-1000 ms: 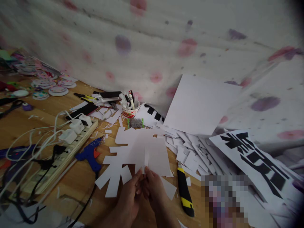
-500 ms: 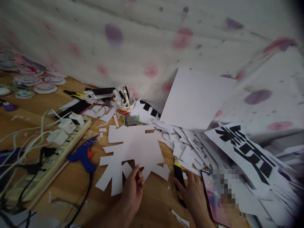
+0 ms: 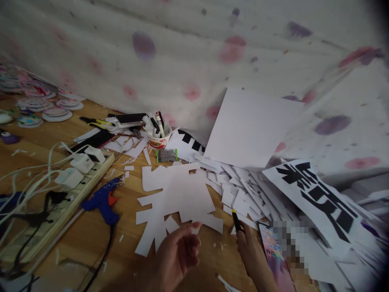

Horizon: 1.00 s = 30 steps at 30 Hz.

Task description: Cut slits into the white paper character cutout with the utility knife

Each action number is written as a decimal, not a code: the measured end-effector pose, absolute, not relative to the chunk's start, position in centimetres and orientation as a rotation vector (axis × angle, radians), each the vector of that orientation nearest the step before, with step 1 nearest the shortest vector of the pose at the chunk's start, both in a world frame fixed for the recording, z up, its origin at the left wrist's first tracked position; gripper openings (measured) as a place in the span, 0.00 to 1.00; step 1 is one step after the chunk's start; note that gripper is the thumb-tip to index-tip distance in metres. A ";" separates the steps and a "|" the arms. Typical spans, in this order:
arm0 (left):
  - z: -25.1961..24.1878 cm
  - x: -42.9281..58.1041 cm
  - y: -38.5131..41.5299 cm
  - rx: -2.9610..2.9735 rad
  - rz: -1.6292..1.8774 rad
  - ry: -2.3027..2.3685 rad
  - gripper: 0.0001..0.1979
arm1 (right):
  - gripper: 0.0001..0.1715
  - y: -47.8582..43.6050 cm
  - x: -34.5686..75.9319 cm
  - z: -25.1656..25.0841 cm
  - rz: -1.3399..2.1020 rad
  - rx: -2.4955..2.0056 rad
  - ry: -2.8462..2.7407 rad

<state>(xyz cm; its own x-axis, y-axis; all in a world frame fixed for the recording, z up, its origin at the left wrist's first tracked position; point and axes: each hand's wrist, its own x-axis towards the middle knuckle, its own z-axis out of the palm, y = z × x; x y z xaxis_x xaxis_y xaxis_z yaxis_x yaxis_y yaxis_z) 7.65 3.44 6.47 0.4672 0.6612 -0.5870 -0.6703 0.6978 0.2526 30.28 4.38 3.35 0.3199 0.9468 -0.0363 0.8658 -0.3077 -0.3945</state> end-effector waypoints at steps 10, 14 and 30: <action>-0.2 3.9 8.8 2.376 0.628 1.452 0.33 | 0.28 6.3 21.8 5.7 1.075 -1.941 -1.781; -1.1 4.3 8.2 2.480 0.534 1.643 0.33 | 0.27 8.1 19.8 5.6 0.821 -1.974 -2.072; -1.3 4.8 7.8 2.511 0.538 1.782 0.34 | 0.27 9.4 18.6 5.0 0.637 -2.104 -2.306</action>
